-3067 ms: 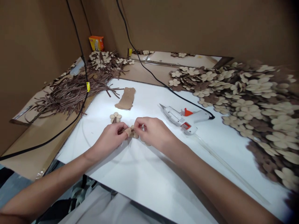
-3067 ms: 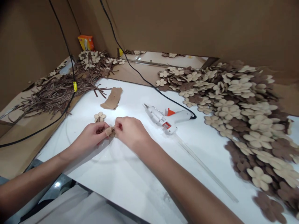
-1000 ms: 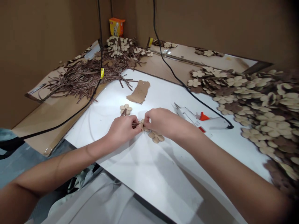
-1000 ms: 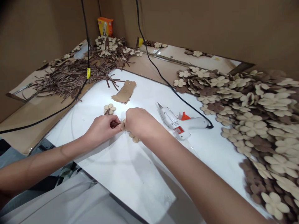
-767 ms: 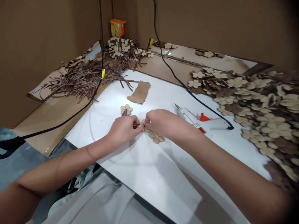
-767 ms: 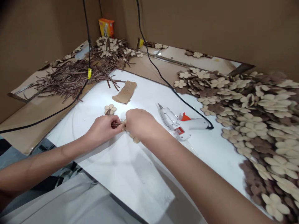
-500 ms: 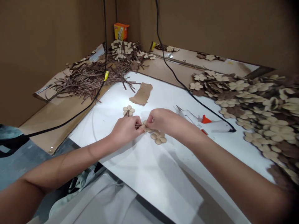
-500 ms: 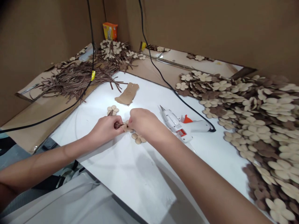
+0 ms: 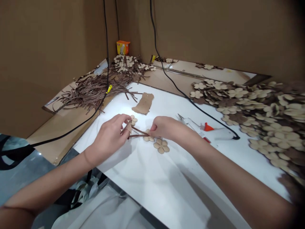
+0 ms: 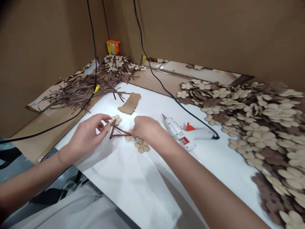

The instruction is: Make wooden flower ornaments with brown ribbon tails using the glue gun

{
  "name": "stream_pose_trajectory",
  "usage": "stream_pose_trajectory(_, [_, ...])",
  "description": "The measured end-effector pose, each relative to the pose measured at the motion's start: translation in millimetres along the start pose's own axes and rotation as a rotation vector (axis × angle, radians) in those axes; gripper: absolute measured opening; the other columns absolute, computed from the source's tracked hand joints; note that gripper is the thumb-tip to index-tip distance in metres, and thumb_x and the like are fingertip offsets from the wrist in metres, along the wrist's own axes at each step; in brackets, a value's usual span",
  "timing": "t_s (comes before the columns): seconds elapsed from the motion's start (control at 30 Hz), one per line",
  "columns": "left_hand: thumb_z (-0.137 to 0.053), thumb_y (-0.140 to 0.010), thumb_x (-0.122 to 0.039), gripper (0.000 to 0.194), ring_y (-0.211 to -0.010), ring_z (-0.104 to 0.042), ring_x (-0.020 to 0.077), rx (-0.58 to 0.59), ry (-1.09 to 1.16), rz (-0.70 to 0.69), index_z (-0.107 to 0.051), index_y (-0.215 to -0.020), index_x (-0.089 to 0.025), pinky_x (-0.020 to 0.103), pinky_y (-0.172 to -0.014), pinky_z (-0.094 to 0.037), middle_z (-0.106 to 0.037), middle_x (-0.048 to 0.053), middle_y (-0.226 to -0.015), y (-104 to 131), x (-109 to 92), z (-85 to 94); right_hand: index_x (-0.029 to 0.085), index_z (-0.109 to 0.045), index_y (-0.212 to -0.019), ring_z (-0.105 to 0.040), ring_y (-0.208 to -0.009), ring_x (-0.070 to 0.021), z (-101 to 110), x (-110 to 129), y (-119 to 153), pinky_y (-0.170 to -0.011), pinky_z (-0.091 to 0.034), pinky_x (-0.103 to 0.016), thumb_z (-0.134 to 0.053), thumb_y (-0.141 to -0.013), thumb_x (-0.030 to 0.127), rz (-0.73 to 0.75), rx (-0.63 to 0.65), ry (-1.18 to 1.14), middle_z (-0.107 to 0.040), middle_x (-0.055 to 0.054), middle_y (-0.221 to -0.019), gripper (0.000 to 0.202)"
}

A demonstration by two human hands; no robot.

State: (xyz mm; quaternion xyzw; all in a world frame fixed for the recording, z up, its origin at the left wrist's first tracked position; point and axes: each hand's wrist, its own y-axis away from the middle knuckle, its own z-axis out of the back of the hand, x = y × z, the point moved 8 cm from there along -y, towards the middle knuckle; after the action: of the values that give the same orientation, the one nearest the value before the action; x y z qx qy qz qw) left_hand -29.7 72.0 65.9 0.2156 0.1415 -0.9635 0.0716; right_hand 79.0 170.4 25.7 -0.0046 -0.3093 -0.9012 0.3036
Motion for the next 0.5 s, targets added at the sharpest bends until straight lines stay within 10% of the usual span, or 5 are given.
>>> stream_pose_trajectory(0.27, [-0.043,-0.081,-0.009,0.037,-0.122,-0.038,0.0228,0.279,-0.079,-0.572,-0.057,-0.113,-0.021,0.037,-0.1,-0.034,-0.06,0.003,-0.116,10,-13,-32.5,0.018,-0.064,-0.06,-0.055,-0.05,-0.0133,-4,-4,-3,-0.045,-0.032,-0.023,-0.055,-0.069,0.023,0.004,-0.021,-0.055,-0.061,-0.002,-0.054,0.014])
stream_pose_trajectory(0.5, [-0.059,-0.078,-0.027,0.016,-0.097,-0.044,0.0261,0.1,-0.109,-0.181,-0.063,-0.09,-0.017,0.04,-0.086,-0.041,-0.057,0.009,-0.097,15,18,-22.6,0.02,-0.062,-0.061,-0.054,-0.045,-0.011,-14,-15,-6,-0.042,-0.03,-0.021,-0.051,-0.07,0.024,0.098,-0.031,-0.227,-0.063,0.001,-0.055,0.015])
